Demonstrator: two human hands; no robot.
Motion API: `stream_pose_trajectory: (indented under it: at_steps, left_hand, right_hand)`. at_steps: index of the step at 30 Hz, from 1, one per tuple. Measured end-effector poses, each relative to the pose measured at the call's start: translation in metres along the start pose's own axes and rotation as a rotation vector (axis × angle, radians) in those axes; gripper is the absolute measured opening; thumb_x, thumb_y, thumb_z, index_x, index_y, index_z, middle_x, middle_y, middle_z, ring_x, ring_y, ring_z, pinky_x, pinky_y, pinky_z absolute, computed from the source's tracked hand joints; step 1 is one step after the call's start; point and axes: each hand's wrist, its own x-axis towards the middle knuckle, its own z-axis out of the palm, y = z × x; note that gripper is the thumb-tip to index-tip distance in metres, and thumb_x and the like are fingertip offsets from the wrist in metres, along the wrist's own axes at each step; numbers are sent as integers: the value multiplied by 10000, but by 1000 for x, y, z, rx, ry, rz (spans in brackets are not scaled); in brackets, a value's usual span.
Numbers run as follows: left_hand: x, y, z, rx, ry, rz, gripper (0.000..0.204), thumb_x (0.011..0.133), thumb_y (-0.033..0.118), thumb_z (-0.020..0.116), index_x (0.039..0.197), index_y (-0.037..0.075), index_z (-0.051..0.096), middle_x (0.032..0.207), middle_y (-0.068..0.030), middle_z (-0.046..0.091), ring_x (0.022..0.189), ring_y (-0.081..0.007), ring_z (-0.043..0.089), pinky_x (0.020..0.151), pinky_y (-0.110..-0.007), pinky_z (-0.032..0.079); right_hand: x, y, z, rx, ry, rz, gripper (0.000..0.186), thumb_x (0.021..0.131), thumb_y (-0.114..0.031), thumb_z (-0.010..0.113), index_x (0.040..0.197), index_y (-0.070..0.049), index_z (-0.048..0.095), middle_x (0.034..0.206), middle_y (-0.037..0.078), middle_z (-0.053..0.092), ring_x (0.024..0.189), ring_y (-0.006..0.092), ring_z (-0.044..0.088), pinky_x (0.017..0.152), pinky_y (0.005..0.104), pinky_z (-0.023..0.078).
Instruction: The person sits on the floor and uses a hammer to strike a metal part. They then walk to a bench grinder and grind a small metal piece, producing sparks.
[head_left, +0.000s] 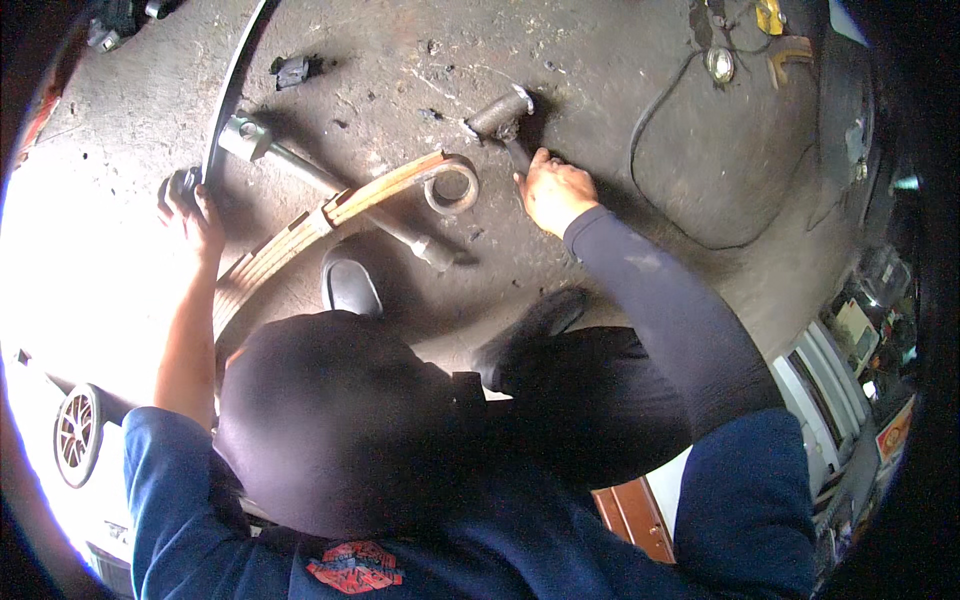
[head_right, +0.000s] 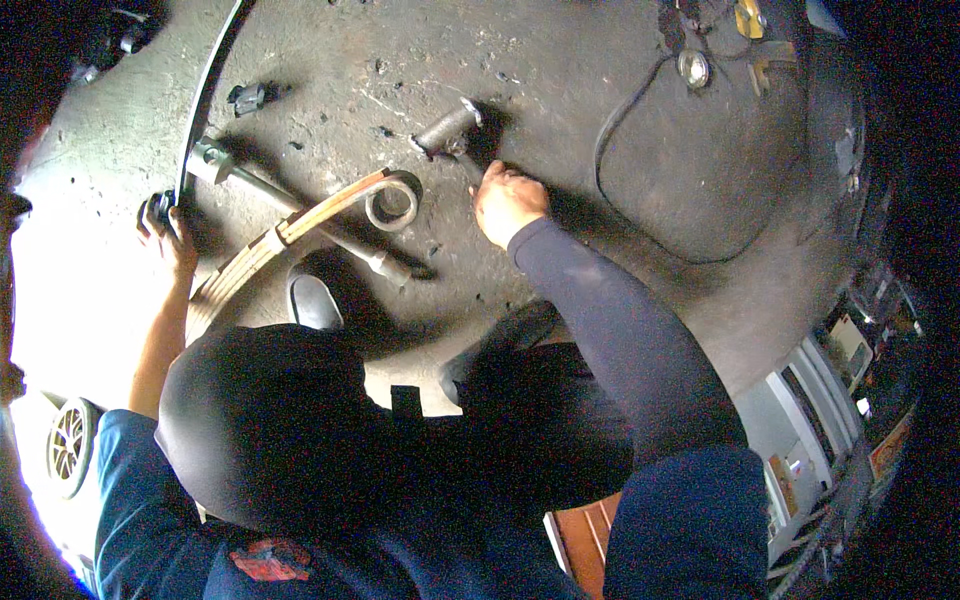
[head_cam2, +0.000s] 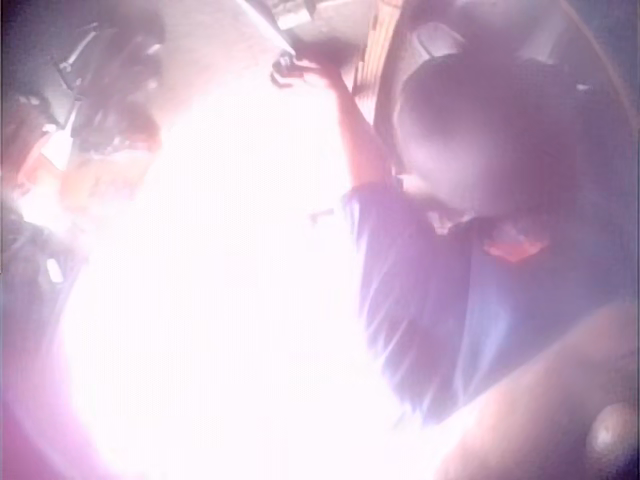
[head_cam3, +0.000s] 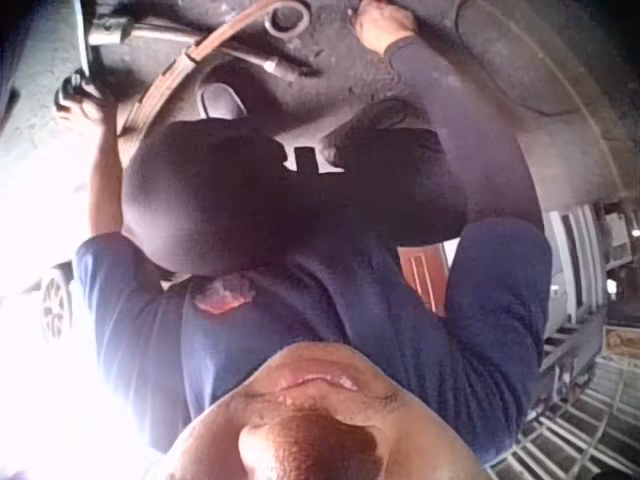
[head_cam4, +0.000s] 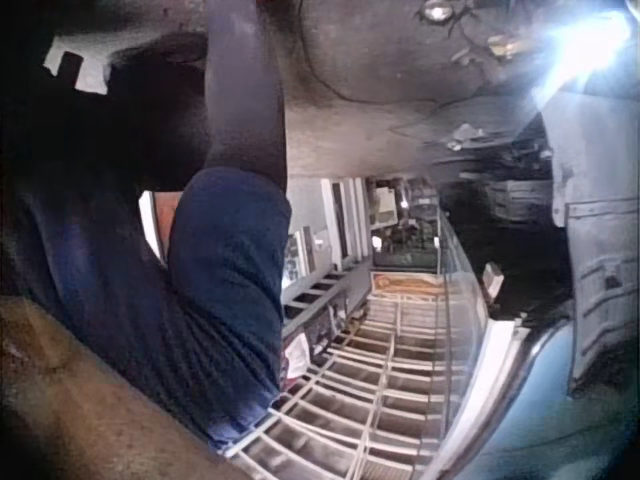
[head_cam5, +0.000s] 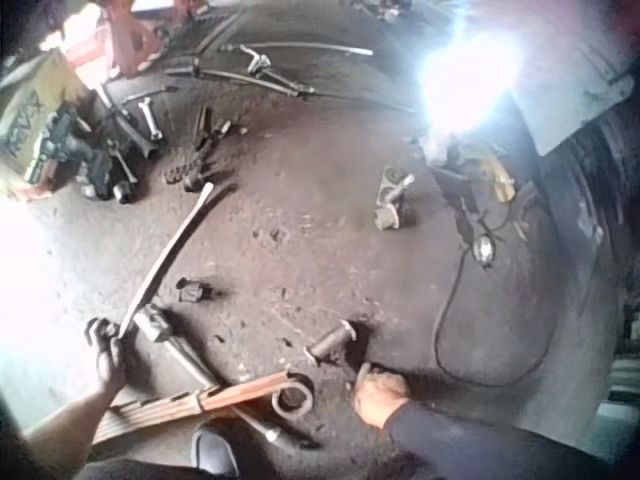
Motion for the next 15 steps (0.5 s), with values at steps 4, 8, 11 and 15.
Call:
stream_pose_trajectory:
  at_steps: [4, 8, 11, 15]
  left_hand:
    - [-13, -21, 22, -32, 39, 80, 474, 1064, 313, 646, 1427, 43, 505, 1481, -177, 528, 1405, -407, 436, 1135, -602, 384]
    - [-9, -69, 48, -519, -300, -160, 584, 1045, 230, 662, 1529, 0, 430, 1330, -261, 597, 1192, -437, 574, 1025, -520, 485]
    - [2, -94, 44, -2, -282, -36, 593, 1044, 124, 623, 1578, 0, 397, 1324, -294, 614, 1171, -484, 623, 1015, -516, 514]
    - [36, -84, 9, 46, -428, -169, 561, 1084, 136, 577, 1615, 67, 410, 1418, -253, 646, 1225, -450, 662, 1048, -509, 529]
  right_hand:
    - [3, 1, 1, 13, -23, 10, 530, 1070, -411, 558, 1291, 70, 578, 1100, 253, 773, 1022, 358, 782, 838, 500, 612]
    - [7, -3, 1, -105, -127, 13, 631, 1113, -411, 486, 1472, 108, 493, 1280, 266, 737, 1163, 372, 749, 965, 491, 594]
    - [9, -4, 3, -214, -208, -25, 674, 1123, -401, 442, 1564, 107, 420, 1331, 244, 726, 1198, 352, 739, 969, 512, 589]
    - [17, -4, 6, -4, -150, 70, 654, 1122, -355, 430, 1602, 88, 383, 1393, 218, 704, 1218, 354, 730, 987, 539, 579]
